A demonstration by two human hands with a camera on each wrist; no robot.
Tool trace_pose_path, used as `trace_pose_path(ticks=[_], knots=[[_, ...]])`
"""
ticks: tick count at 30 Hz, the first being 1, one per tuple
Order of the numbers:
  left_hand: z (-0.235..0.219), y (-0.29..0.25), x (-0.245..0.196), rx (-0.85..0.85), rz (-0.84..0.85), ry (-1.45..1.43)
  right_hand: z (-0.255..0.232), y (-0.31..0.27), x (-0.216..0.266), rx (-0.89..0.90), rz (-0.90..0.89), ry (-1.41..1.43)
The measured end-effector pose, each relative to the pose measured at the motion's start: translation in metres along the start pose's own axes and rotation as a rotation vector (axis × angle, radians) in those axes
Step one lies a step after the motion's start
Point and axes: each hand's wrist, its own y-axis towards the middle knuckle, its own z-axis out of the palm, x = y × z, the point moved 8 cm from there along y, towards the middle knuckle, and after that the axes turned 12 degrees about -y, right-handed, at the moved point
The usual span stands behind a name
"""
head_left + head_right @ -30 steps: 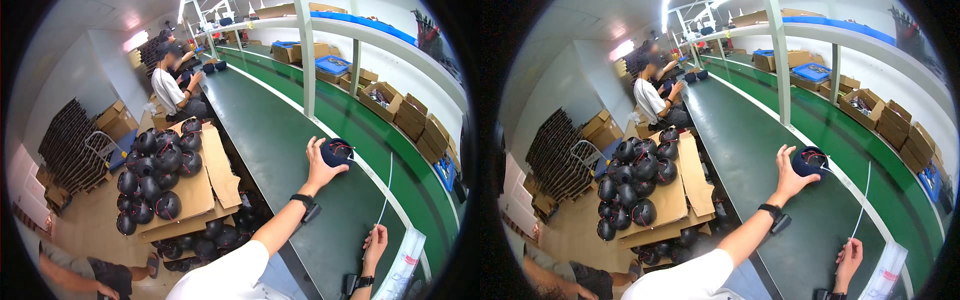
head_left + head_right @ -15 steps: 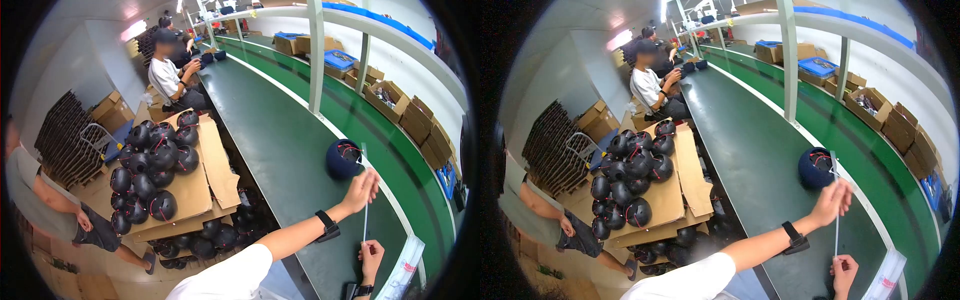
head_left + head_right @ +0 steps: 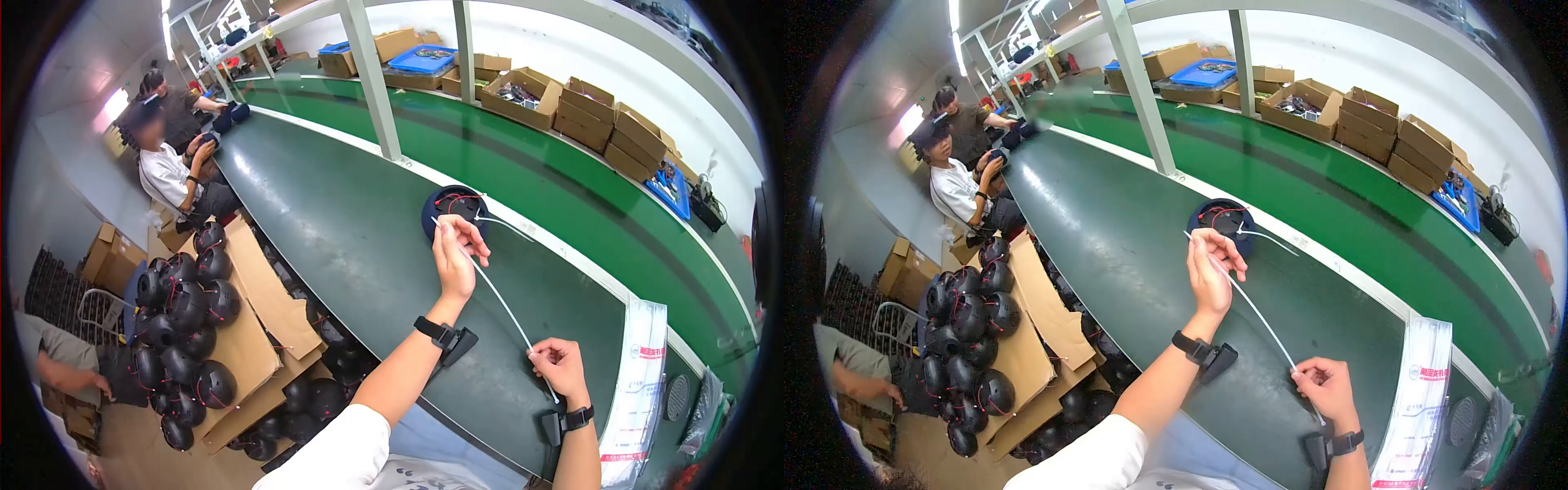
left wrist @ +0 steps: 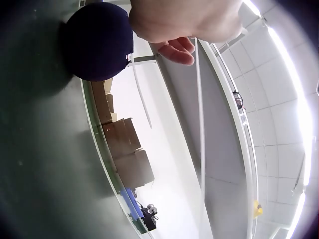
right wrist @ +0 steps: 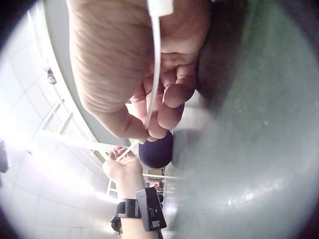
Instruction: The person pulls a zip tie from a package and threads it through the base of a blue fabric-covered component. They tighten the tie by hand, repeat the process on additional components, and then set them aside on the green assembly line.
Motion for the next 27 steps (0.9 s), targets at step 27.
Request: trace_pose_path(ticks=[27], knots=[[-0.036, 0.019, 0.034, -0.085, -0.049, 0.016, -0.017, 0.005, -0.017, -0.191, 0.008, -0.027]])
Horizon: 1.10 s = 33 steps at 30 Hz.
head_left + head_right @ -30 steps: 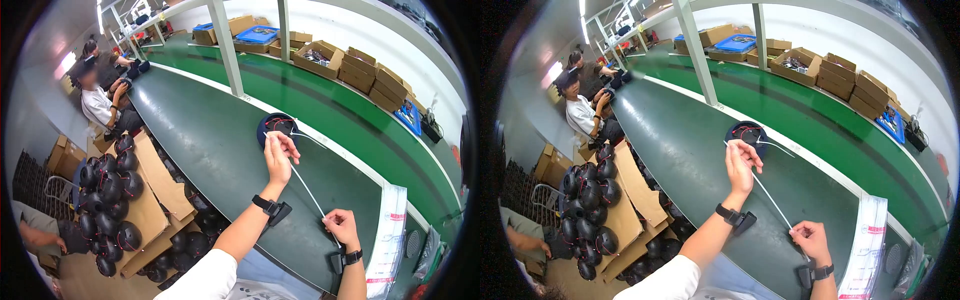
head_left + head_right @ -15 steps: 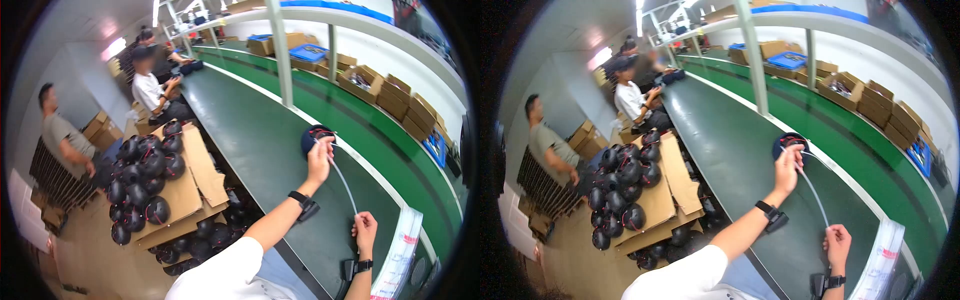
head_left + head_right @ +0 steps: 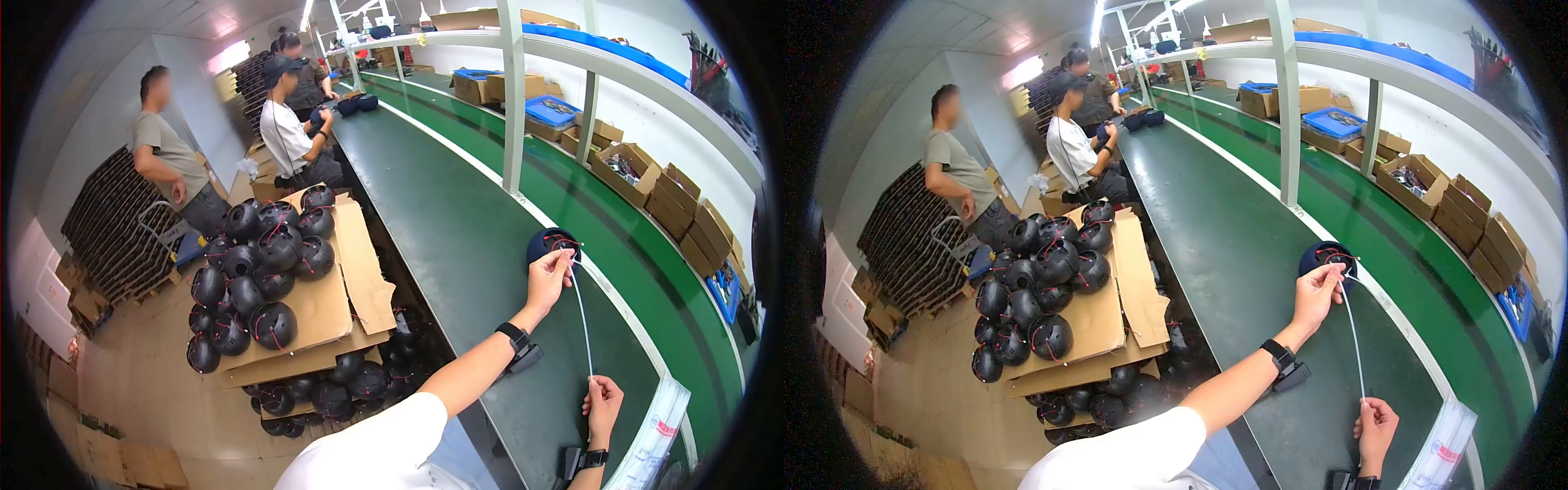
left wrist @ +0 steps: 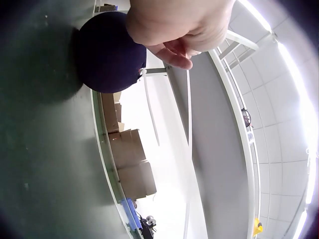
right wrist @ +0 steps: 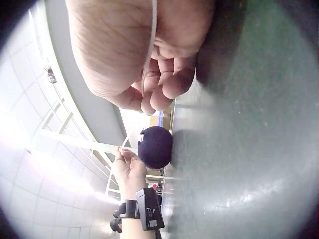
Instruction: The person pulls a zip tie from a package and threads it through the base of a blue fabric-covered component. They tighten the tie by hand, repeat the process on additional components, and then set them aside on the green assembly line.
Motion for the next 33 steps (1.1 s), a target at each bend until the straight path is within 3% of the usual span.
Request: trace_pose_path(ticks=[6, 12, 23, 27, 29, 31, 33], knots=[[0.008, -0.001, 0.005, 0.091, -0.062, -0.058, 0.002, -0.001, -0.002, 0.042, -0.026, 0.012], [0.015, -0.004, 0.002, 0.105, -0.047, 0.094, 0.002, -0.002, 0.000, 0.027, 0.002, -0.001], [0.005, 0.004, 0.011, 0.127, -0.135, 0.044, 0.006, -0.002, 0.012, 0.054, -0.018, 0.047], [-0.030, 0.023, -0.043, 0.014, 0.115, 0.300, 0.005, 0.001, 0.010, 0.033, -0.032, 0.061], [-0.045, 0.019, -0.118, -0.086, 0.452, 0.608, 0.005, -0.005, 0.011, 0.037, -0.005, 0.094], [-0.079, 0.024, -0.170, -0.160, 0.477, 0.764, 0.005, -0.008, 0.011, 0.036, 0.000, 0.086], [-0.147, 0.046, -0.196, -0.310, 0.391, 0.935, 0.007, -0.006, 0.011, 0.047, -0.009, 0.070]])
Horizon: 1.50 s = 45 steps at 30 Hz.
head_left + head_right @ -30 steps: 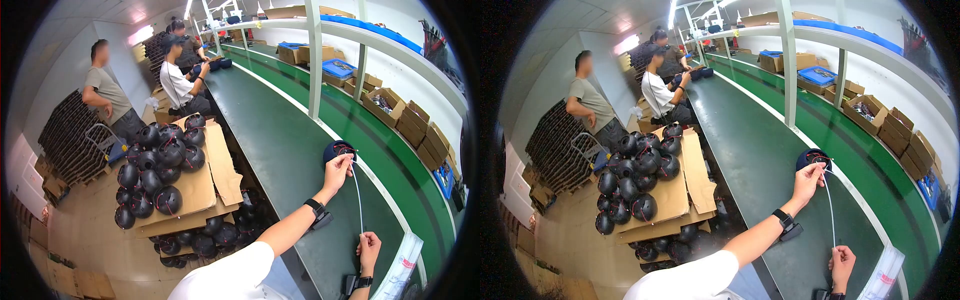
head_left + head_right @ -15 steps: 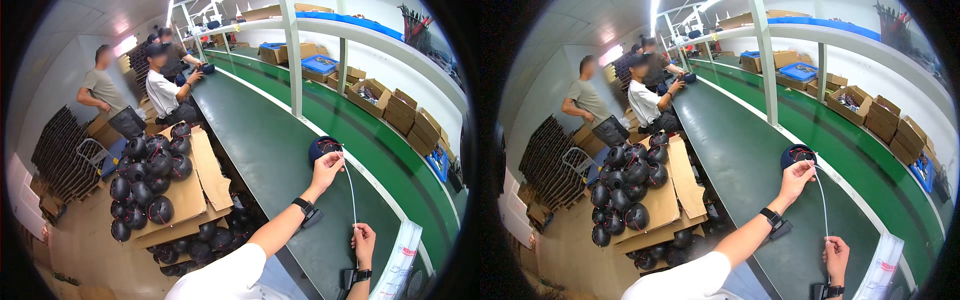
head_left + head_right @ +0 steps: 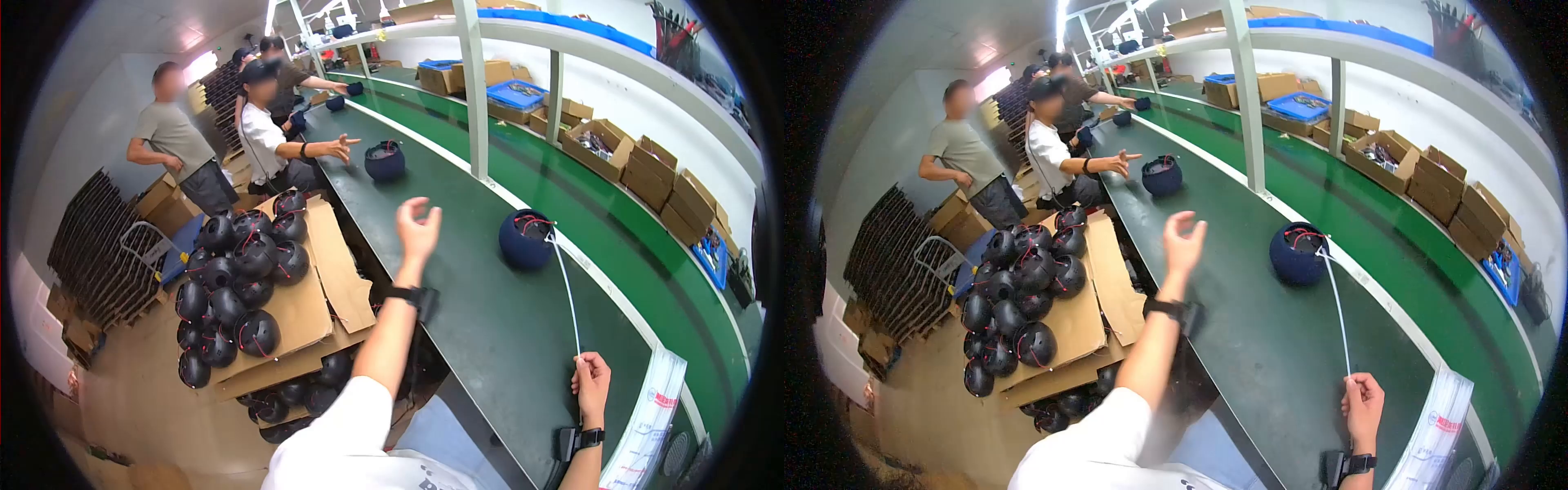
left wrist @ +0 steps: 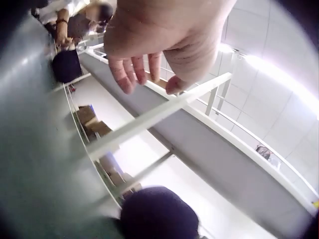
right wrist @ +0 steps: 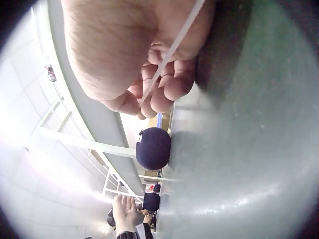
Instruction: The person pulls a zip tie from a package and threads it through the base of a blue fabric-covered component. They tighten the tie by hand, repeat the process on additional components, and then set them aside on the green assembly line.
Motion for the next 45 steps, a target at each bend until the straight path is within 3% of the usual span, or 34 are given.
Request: trace_pose_path(ticks=[3, 5, 6, 7, 9, 10, 13, 14, 17, 21, 26, 28, 29, 31, 33, 36, 38, 41, 42, 45], knots=[[-0.055, 0.049, 0.067, -0.089, 0.006, 0.478, 0.004, 0.001, 0.001, -0.006, -0.026, -0.022], [-0.065, 0.074, 0.078, -0.067, -0.065, 0.428, 0.003, 0.002, -0.001, -0.016, -0.047, -0.008], [-0.062, 0.085, 0.077, -0.041, -0.087, 0.436, 0.002, 0.003, -0.001, -0.022, -0.057, -0.002], [-0.054, 0.093, 0.068, -0.004, 0.030, 0.453, 0.000, 0.003, -0.003, -0.043, -0.039, 0.010], [-0.034, 0.106, 0.064, 0.166, 0.033, 0.402, -0.005, 0.002, -0.005, -0.086, -0.001, 0.029], [-0.024, 0.109, 0.060, 0.186, 0.143, 0.407, -0.008, 0.001, -0.005, -0.092, -0.002, 0.032], [0.008, 0.112, 0.073, 0.433, -0.048, 0.426, -0.011, 0.004, -0.008, -0.112, -0.010, 0.045], [0.011, 0.111, 0.068, 0.352, 0.074, 0.424, -0.010, 0.004, -0.008, -0.112, -0.006, 0.041], [0.014, 0.104, 0.062, 0.367, 0.109, 0.462, -0.009, 0.005, -0.008, -0.102, -0.012, 0.057], [0.010, 0.045, 0.008, 0.445, 0.088, 0.418, -0.006, 0.006, -0.003, -0.060, -0.029, 0.074], [-0.004, -0.090, -0.090, 0.492, 0.169, 0.228, -0.014, 0.000, 0.017, -0.079, -0.117, 0.212], [0.005, -0.147, -0.119, 0.541, 0.185, 0.184, -0.030, -0.019, 0.042, -0.124, -0.109, 0.162], [0.013, -0.175, -0.130, 0.578, 0.034, 0.113, -0.042, -0.037, 0.055, -0.117, -0.114, 0.126], [0.037, -0.227, -0.166, 0.638, 0.149, 0.077, -0.058, -0.085, 0.086, -0.199, -0.079, 0.023], [0.063, -0.275, -0.171, 0.711, 0.108, -0.023, -0.069, -0.137, 0.097, -0.288, -0.064, -0.179], [0.091, -0.334, -0.183, 0.740, 0.101, -0.038, -0.083, -0.210, 0.069, -0.432, 0.063, -0.234], [0.105, -0.363, -0.195, 0.776, 0.122, -0.004, -0.080, -0.247, 0.048, -0.398, 0.125, -0.214], [0.100, -0.397, -0.215, 0.966, 0.233, 0.046, -0.078, -0.287, 0.014, -0.348, 0.264, -0.019], [0.094, -0.403, -0.211, 1.035, 0.144, -0.054, -0.078, -0.297, 0.010, -0.336, 0.260, 0.029], [0.088, -0.386, -0.216, 1.092, 0.165, -0.155, -0.083, -0.321, -0.005, -0.352, 0.266, 0.026]])
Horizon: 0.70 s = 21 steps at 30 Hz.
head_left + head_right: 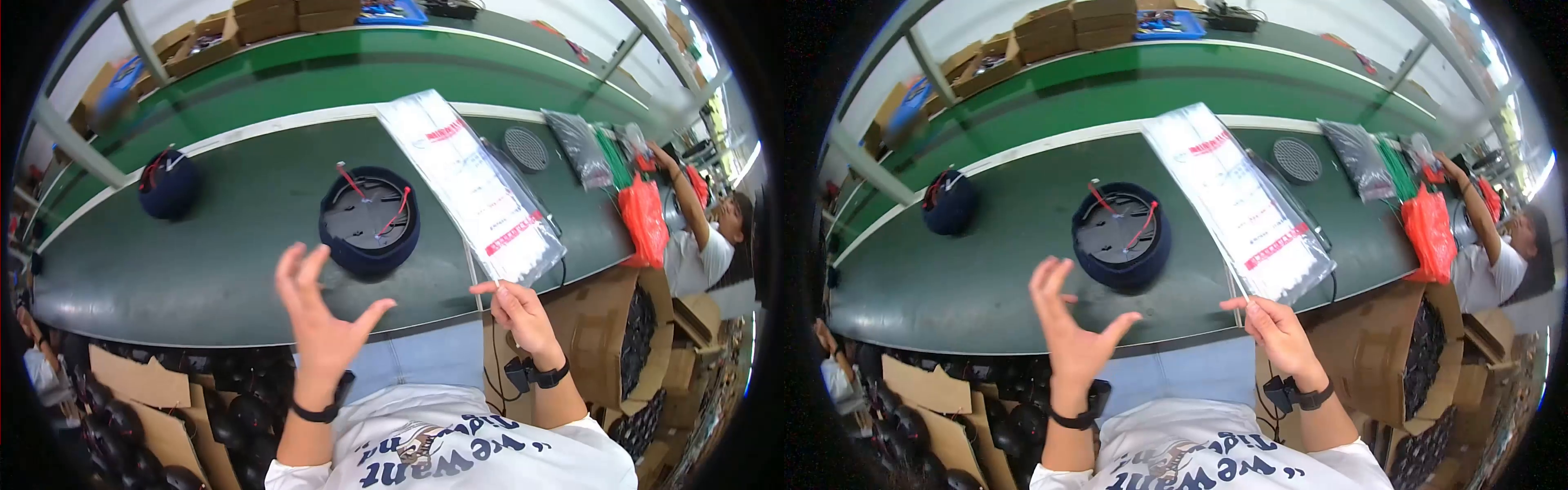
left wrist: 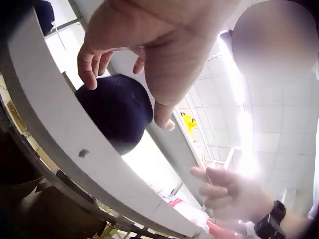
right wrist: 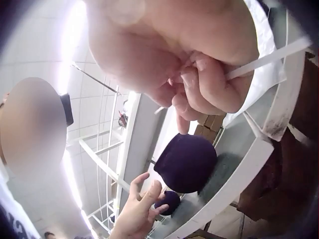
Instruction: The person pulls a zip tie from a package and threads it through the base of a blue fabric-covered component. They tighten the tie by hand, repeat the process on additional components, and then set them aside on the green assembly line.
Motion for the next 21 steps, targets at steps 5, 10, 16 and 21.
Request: trace_pose_path(ticks=[5, 10, 16, 21], knots=[[-0.007, 0.075, 0.005, 0.227, 0.107, -0.011, -0.003, -0.020, -0.024, 0.095, 0.062, 0.159], [0.021, 0.069, 0.014, 0.283, 0.056, -0.180, -0.004, -0.031, -0.021, 0.011, 0.052, 0.214], [0.053, -0.008, -0.010, -0.009, -0.077, -0.055, -0.015, -0.021, -0.032, -0.057, 0.100, 0.368], [0.035, 0.027, -0.046, 0.116, 0.230, 0.052, -0.016, -0.007, -0.021, -0.079, 0.109, 0.501]])
